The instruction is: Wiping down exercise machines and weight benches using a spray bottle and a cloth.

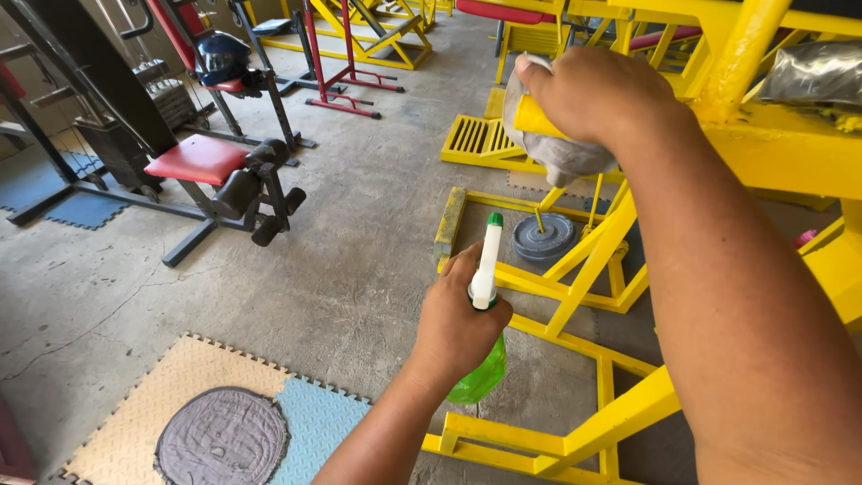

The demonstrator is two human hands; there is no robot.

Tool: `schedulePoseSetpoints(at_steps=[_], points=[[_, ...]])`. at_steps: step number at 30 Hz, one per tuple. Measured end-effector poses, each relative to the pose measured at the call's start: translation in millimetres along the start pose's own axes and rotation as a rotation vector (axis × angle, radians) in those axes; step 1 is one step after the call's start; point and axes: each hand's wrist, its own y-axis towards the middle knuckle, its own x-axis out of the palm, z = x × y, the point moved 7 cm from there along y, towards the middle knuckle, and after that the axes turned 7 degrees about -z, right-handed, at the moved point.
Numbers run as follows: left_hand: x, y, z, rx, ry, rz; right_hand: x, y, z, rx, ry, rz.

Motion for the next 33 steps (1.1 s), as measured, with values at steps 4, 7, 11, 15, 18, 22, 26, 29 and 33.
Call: schedulePoseSetpoints(at_steps=[4, 7, 11, 15, 18, 22, 26, 29, 33], points=[[-1.2, 0.1, 10.3, -0.038, -0.018, -0.015, 0.4, -21.6, -7.1, -0.009, -0.091, 0.135], [1.0, 1.2, 12.9, -0.063, -0.056, -0.042, 12.5, -29.3, -3.9, -0.058, -0.161, 0.324], [6.2, 2.1, 9.8, -0.091, -0.048, -0.053, 30.0, -53.9, -3.2, -0.374, -0.316, 0.874], [6.6, 0.8, 7.5, 0.012, -0.051, 0.018, 47.4, -82.4, -6.7, -0.408, -0.363, 1.024], [4.6, 1.2, 9.6, 0.007, -0.052, 0.024, 67.8, -89.5, -0.9, -0.435, -0.346, 1.064], [0.2, -1.7, 14.8, 0.063, -0.047, 0.048, 101.8, -93.0, 18.9, -0.464, -0.325, 1.008], [-0.5, -1.8, 16.8, 0.034, -0.041, 0.029, 135.1, -101.8, 30.3, -0.453, -0.109, 0.814], [-2.8, -3.3, 20.9, 0.037, -0.05, 0.025, 173.1, -91.2, 56.9, -0.312, 0.399, 0.682], [-5.4, -3.3, 25.6, 0.005, -0.074, 0.023, 256.0, -65.4, 97.1, 0.617, 2.064, 0.154]])
